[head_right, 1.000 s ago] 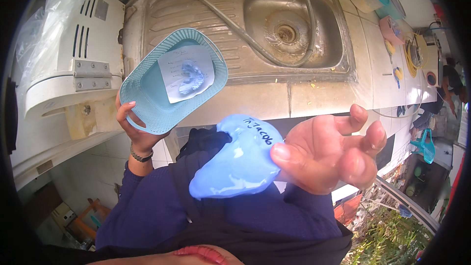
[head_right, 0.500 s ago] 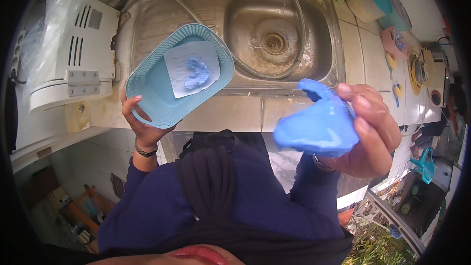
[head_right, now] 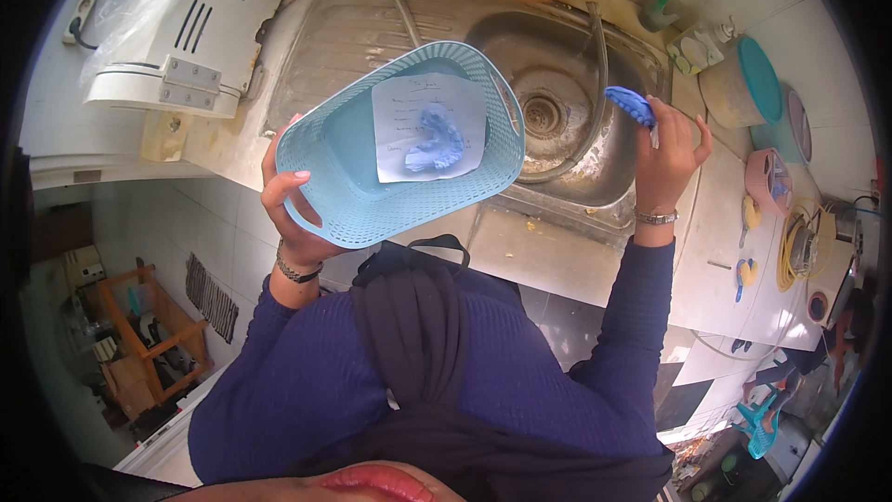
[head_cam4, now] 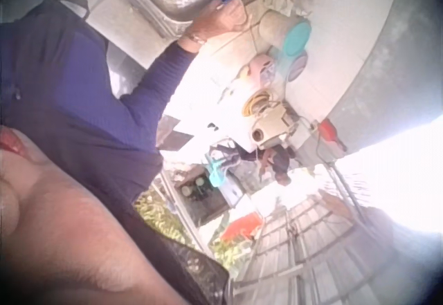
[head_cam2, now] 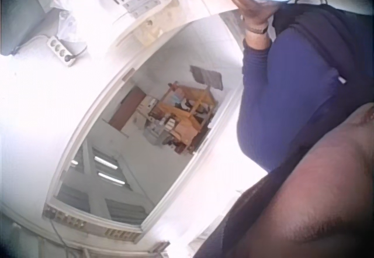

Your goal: The person uses a dental model trimmer to smooth the edges of blue and yellow plaster dental impressions, then rinses them in a sink and places them in a basket.

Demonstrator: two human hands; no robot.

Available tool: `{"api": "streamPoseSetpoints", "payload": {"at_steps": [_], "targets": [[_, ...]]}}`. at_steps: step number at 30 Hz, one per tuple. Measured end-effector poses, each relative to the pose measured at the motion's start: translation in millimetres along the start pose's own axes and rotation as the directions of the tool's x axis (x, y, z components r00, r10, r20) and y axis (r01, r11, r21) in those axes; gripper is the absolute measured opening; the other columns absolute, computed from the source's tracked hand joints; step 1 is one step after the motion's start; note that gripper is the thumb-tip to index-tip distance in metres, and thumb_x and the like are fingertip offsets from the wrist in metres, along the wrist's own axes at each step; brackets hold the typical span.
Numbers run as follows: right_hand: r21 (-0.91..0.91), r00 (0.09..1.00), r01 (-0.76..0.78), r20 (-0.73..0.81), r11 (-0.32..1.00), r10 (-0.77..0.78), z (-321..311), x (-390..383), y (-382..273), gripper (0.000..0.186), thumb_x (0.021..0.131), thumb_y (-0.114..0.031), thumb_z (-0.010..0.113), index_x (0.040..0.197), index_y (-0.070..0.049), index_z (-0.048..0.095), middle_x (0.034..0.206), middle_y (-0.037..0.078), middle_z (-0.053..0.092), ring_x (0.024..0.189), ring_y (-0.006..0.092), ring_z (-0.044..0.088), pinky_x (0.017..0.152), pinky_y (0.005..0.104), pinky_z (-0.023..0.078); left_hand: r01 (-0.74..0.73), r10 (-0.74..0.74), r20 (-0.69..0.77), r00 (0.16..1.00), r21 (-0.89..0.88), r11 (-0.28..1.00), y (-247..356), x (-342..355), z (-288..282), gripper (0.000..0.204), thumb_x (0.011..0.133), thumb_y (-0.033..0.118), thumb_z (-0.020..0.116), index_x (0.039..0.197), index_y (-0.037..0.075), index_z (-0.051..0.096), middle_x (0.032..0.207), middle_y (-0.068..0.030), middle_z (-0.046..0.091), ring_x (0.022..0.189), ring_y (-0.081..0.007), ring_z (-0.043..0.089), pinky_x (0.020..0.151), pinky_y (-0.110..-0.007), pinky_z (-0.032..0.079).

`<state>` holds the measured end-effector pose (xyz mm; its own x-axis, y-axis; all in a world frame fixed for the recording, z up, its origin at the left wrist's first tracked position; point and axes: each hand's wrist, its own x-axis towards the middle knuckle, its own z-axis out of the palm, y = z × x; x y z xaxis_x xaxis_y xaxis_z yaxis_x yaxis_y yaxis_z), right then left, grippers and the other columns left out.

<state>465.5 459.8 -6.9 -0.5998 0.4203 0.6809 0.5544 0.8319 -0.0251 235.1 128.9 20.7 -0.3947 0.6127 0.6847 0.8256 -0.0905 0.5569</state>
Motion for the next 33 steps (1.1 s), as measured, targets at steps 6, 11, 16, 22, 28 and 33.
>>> {"api": "streamPoseSetpoints", "payload": {"at_steps": [6, 11, 16, 22, 28, 33], "targets": [[0.099, 0.984, -0.061, -0.16, 0.993, 0.076, 14, -14, 16, 0.03, 0.076, -0.007, 0.071, 0.104, -0.017, 0.067, 0.098, -0.006, 0.071, 0.09, 0.0073, 0.066, 0.111, 0.0407, 0.022, 0.012, -0.011, -0.015, 1.0, 0.056, 0.998, 14, -3, -3, 0.09, 0.05, 0.037, 0.096, 0.119, 0.022, 0.04, 0.138, -0.0264, 0.039, 0.128, -0.0405, 0.046, 0.101, -0.046, 0.048], [0.044, 0.999, -0.033, -0.032, 0.998, 0.035, 27, -36, 17, 0.027, 0.079, -0.01, 0.072, 0.104, -0.018, 0.068, 0.101, -0.008, 0.072, 0.094, 0.0068, 0.066, 0.112, 0.0421, 0.017, 0.026, -0.025, -0.037, 0.999, 0.048, 0.999, 16, -9, -4, 0.09, 0.05, 0.037, 0.096, 0.119, 0.021, 0.04, 0.138, -0.0265, 0.039, 0.128, -0.041, 0.046, 0.101, -0.047, 0.048], [-0.139, 0.961, 0.27, 0.094, 0.953, -0.258, 41, -35, 15, 0.023, 0.081, -0.013, 0.072, 0.103, -0.018, 0.068, 0.11, -0.007, 0.071, 0.1, 0.0093, 0.065, 0.111, 0.0408, 0.017, 0.04, -0.039, -0.026, 0.999, 0.045, 0.998, 21, -9, -7, 0.089, 0.05, 0.037, 0.096, 0.118, 0.021, 0.041, 0.137, -0.0263, 0.039, 0.128, -0.0413, 0.047, 0.101, -0.046, 0.048], [0.052, 0.973, -0.025, -0.226, 0.998, 0.037, 48, -27, 31, 0.02, 0.084, -0.014, 0.069, 0.103, -0.021, 0.068, 0.117, -0.007, 0.068, 0.117, 0.0099, 0.059, 0.112, 0.0471, 0.006, 0.057, -0.054, -0.05, 0.997, 0.068, 0.996, 23, -17, -11, 0.087, 0.051, 0.037, 0.096, 0.117, 0.021, 0.042, 0.137, -0.0276, 0.04, 0.126, -0.0419, 0.048, 0.099, -0.047, 0.049], [0.08, 0.99, -0.029, -0.138, 0.996, 0.04, 44, -32, 35, 0.021, 0.084, -0.015, 0.069, 0.103, -0.023, 0.068, 0.115, -0.008, 0.069, 0.115, 0.0091, 0.06, 0.11, 0.0489, 0.007, 0.03, -0.028, -0.027, 0.999, 0.099, 0.995, 25, -18, -18, 0.089, 0.05, 0.037, 0.096, 0.118, 0.021, 0.042, 0.138, -0.0285, 0.039, 0.127, -0.042, 0.047, 0.099, -0.046, 0.049], [-0.192, 0.984, 0.176, 0.044, 0.966, -0.17, 24, -42, 28, 0.025, 0.083, -0.015, 0.069, 0.108, -0.021, 0.068, 0.115, -0.004, 0.07, 0.11, 0.0091, 0.063, 0.108, 0.0454, 0.01, 0.03, -0.03, 0.006, 1.0, 0.081, 0.996, 20, -23, -20, 0.092, 0.049, 0.033, 0.096, 0.12, 0.02, 0.038, 0.137, -0.0284, 0.037, 0.129, -0.0419, 0.044, 0.101, -0.048, 0.047]]}}
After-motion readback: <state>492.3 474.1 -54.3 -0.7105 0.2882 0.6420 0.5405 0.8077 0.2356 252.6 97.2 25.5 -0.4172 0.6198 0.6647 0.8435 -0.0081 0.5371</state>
